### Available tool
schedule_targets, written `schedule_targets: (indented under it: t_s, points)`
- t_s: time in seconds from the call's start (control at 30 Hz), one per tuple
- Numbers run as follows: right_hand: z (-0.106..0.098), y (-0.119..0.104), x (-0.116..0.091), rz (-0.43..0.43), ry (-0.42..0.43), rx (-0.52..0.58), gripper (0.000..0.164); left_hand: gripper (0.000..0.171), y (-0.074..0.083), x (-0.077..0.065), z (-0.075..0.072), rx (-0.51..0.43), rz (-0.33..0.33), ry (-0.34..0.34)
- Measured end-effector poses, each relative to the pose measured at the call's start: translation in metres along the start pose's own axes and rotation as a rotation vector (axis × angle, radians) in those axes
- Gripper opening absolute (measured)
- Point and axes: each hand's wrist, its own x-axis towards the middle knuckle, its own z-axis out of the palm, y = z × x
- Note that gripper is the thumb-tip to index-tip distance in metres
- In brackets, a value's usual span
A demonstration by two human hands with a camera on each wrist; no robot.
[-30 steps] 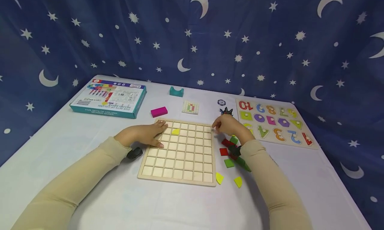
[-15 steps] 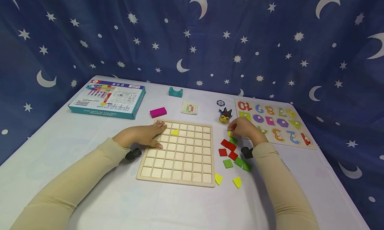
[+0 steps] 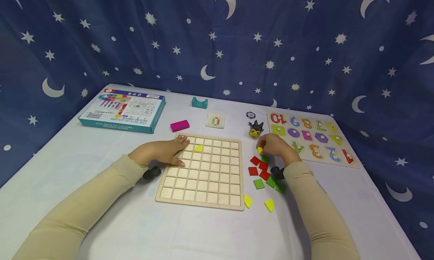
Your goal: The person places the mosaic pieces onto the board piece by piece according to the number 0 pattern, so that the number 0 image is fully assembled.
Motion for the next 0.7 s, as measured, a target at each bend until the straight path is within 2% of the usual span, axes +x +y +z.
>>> schedule_targets:
  t_s: [0.3,0.53,0.7]
  points:
    - [-0.008,-0.012,-0.005,0.015,-0.034,0.019,0.007,0.090,0.000,0.001,0.000,0.015,0.006,-0.001]
    - [-0.004,-0.029,0.000,-0.088,-0.037,0.066,0.007,0.090,0.000,0.001,0.000,0.022,-0.005,-0.020]
    - [0.003,-0.044,0.009,-0.151,-0.026,0.059,0.009,0.090,0.001,0.001,-0.001,0.015,-0.007,-0.019]
